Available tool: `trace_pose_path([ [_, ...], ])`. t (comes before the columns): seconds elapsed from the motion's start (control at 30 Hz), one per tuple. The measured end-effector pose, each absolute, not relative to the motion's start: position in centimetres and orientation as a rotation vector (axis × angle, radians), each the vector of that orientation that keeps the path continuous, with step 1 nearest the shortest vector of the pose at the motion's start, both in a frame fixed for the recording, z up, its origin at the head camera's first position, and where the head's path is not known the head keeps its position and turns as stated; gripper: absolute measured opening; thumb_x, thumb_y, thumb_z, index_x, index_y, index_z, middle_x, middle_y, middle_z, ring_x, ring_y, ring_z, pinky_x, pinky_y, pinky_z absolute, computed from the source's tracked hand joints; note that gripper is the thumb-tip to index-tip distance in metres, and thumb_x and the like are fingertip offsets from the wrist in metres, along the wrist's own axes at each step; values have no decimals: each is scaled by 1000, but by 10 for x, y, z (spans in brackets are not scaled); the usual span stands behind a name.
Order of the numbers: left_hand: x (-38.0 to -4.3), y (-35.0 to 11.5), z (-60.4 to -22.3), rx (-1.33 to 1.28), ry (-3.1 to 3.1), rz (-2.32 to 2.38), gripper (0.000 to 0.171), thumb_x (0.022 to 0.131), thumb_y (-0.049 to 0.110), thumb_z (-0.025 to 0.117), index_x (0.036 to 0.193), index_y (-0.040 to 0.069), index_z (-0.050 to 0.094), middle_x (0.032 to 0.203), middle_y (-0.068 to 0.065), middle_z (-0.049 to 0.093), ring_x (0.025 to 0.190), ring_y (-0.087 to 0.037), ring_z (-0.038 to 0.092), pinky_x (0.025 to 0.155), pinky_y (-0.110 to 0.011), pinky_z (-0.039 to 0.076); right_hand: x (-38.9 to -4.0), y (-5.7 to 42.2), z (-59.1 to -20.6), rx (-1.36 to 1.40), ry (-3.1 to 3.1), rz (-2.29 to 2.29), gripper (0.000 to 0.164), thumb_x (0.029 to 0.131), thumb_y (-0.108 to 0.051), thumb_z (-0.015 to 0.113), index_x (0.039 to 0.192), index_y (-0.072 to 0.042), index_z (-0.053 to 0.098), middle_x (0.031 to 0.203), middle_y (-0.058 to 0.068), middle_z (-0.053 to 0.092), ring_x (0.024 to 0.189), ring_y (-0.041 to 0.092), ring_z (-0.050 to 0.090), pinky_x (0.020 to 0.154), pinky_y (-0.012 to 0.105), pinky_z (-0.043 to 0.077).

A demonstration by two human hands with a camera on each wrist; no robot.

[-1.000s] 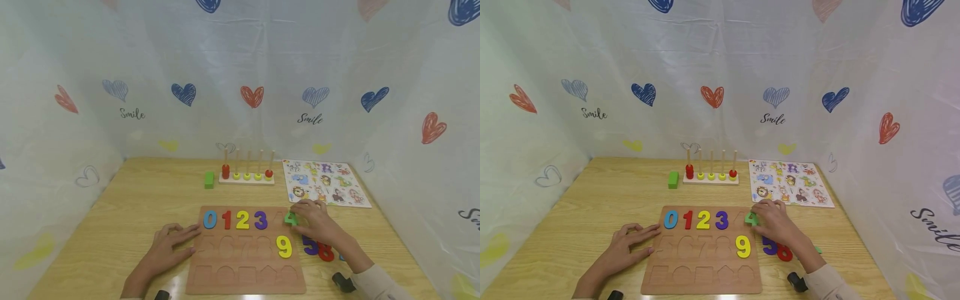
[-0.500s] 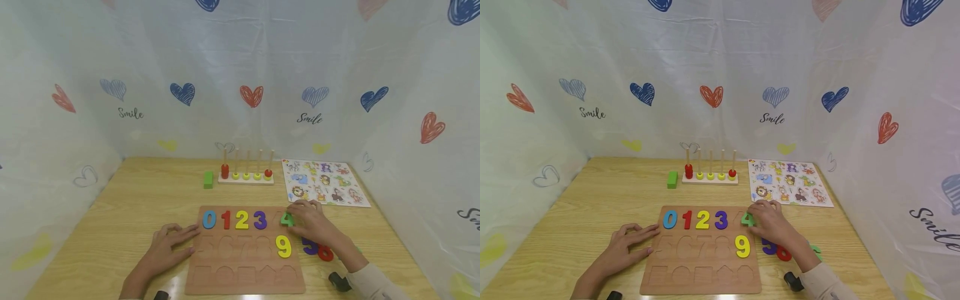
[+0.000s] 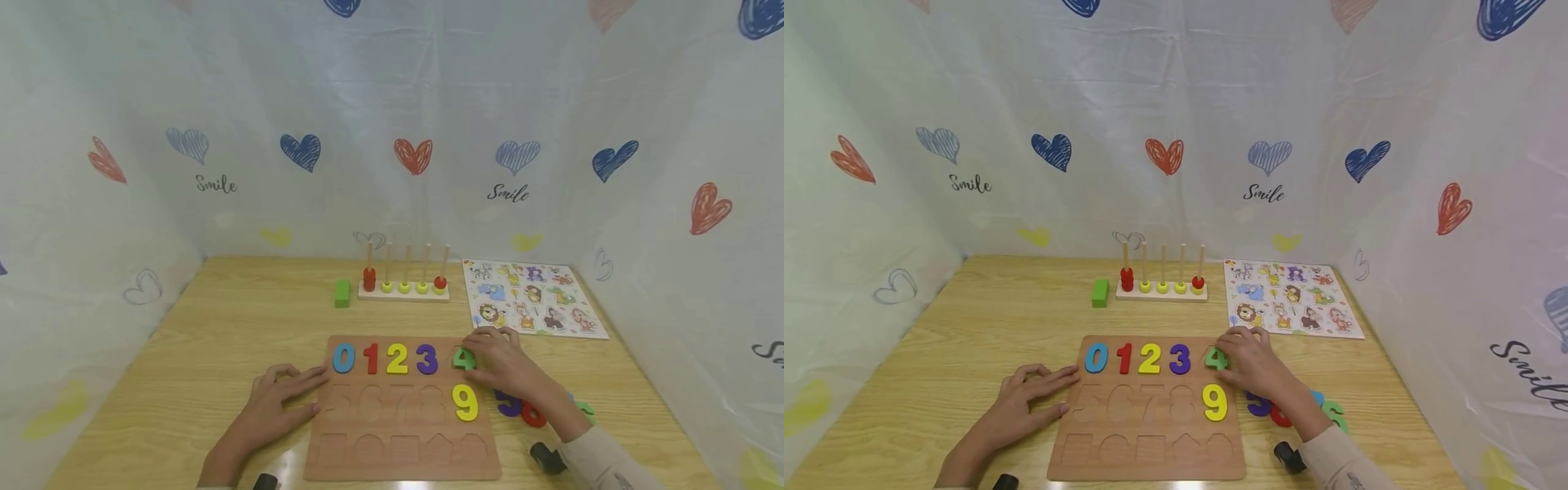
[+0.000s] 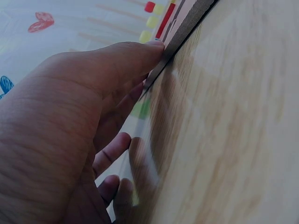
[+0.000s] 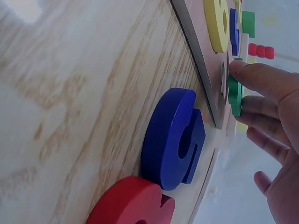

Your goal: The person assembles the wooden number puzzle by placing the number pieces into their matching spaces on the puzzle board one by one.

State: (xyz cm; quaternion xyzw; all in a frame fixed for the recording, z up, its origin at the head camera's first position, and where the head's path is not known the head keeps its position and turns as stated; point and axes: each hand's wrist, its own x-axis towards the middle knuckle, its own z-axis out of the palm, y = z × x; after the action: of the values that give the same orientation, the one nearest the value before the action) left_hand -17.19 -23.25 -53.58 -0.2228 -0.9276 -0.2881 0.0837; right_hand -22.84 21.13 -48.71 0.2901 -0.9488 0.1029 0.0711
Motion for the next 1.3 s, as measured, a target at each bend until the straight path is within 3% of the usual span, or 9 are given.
trace_pose_path([
  [1.0, -173, -230, -535, -676, -2773, -872, 47, 90, 46, 72, 135, 34, 64, 145, 12, 54, 116, -18, 40, 88, -46, 27, -233, 219, -488, 912, -2885, 396, 49, 83, -37, 82, 125, -14, 70, 124, -1, 68, 128, 32, 47, 95, 64, 27],
  [1.3, -173, -232, -535, -666, -2777, -887, 47, 90, 46, 72, 134, 33, 64, 145, 12, 54, 119, -21, 40, 89, -49, 27, -222, 233, -485, 867, -2876, 348, 41, 88, -38, 77, 119, -12, 72, 119, 0, 70, 125, 32, 49, 95, 63, 27],
])
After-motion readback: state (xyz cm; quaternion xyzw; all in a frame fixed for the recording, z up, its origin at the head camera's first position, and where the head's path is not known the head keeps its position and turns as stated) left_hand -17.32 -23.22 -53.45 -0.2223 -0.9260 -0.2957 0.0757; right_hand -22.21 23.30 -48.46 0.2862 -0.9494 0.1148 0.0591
